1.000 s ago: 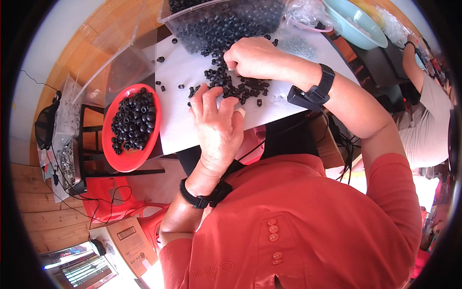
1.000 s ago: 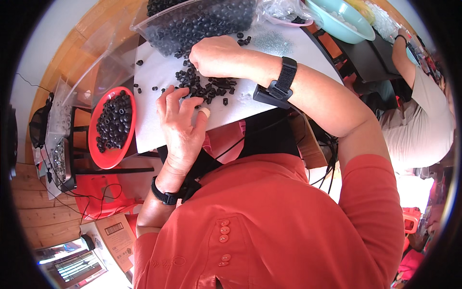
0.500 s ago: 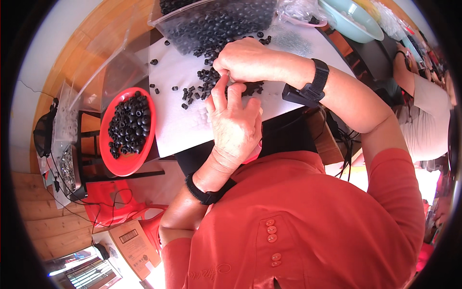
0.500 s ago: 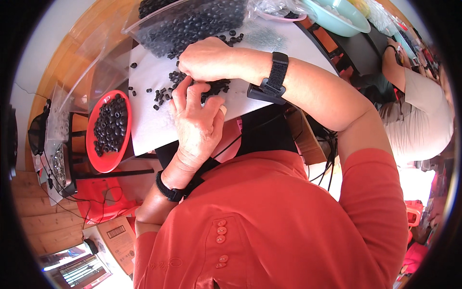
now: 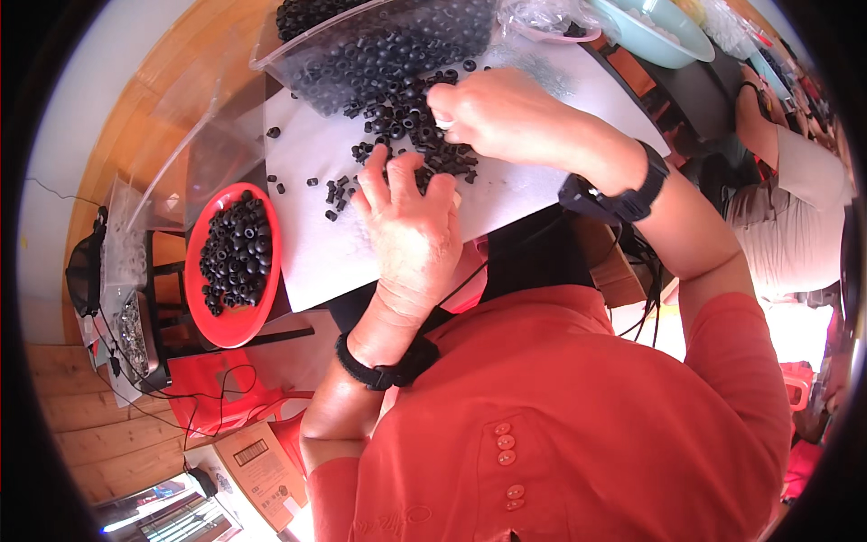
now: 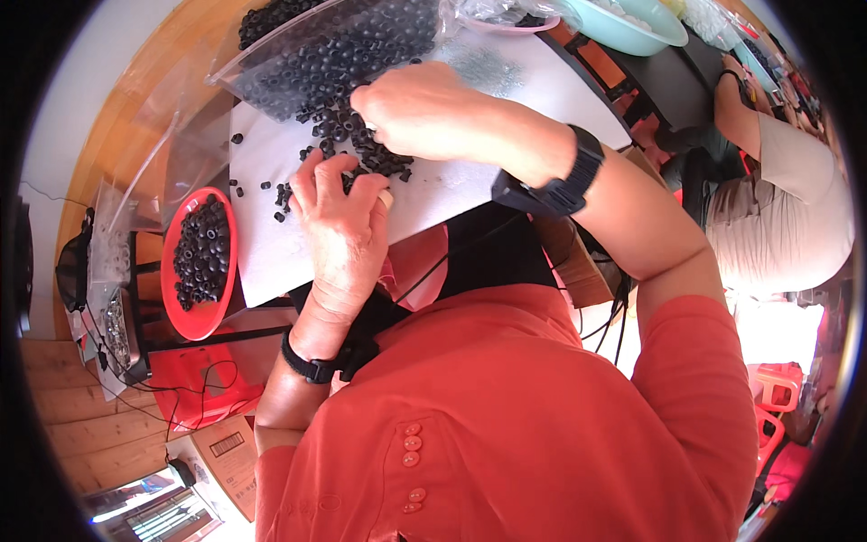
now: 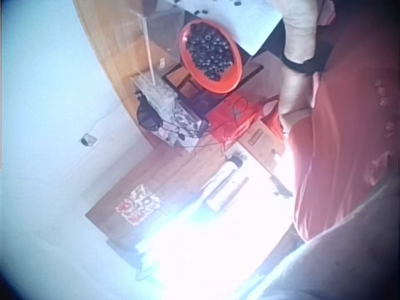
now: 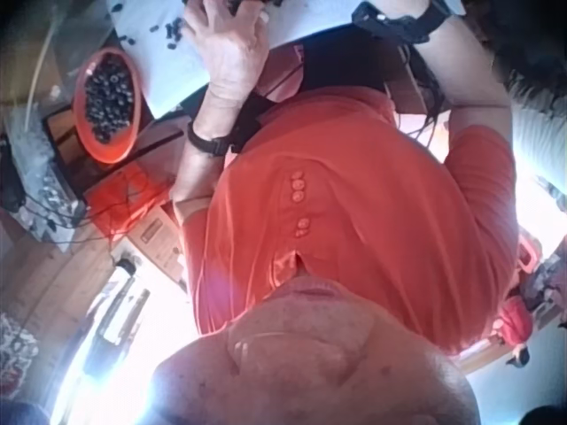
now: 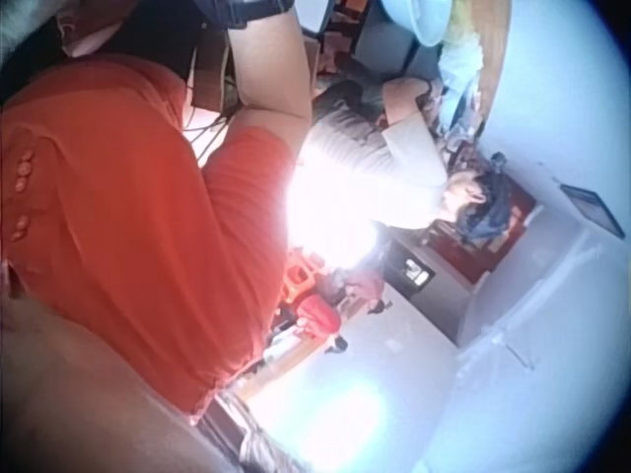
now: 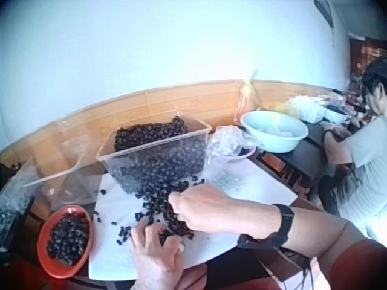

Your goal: Assembling or sorting small black eyelet components on a work table.

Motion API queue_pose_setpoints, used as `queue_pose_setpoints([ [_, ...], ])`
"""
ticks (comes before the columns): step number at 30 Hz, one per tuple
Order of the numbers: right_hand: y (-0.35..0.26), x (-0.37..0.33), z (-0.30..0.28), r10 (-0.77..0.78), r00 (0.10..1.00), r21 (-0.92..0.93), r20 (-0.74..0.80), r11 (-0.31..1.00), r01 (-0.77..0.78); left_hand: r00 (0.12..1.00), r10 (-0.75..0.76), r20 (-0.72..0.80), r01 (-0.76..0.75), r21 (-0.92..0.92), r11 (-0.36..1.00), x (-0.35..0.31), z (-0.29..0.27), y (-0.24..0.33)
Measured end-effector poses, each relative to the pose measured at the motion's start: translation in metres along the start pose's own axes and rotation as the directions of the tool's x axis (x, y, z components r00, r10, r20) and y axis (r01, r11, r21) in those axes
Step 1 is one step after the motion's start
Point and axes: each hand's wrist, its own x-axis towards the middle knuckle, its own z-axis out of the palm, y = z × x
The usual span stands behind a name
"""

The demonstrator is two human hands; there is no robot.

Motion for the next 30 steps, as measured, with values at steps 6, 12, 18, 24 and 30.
queue_pose_setpoints([
  [6,-0.015,-0.037,0.002,-0.017,0.994,0.041,-0.112,0.999,0.022,0.988,0.008,-0.155,-0.014,-0.038,0.999,0.013,-0.007,-0.006],
  [12,-0.034,-0.048,-0.002,-0.105,0.976,-0.038,-0.19,0.994,0.099,0.975,-0.213,0.068,0.219,-0.482,0.848,0.014,-0.025,0.001],
  [18,-0.035,-0.055,-0.006,-0.157,0.967,0.098,-0.202,0.979,0.18,0.858,-0.334,0.391,0.512,-0.716,0.475,0.013,-0.04,0.007],
  [24,-0.041,-0.063,0.003,0.051,0.984,0.712,-0.17,0.697,0.086,0.752,-0.339,0.565,0.608,-0.793,0.026,0.007,-0.044,0.006],
  [30,-0.044,-0.064,0.024,0.239,0.97,0.999,-0.045,0.018,0.042,0.728,-0.307,0.614,0.618,-0.78,-0.095,0.009,-0.041,0.003],
])
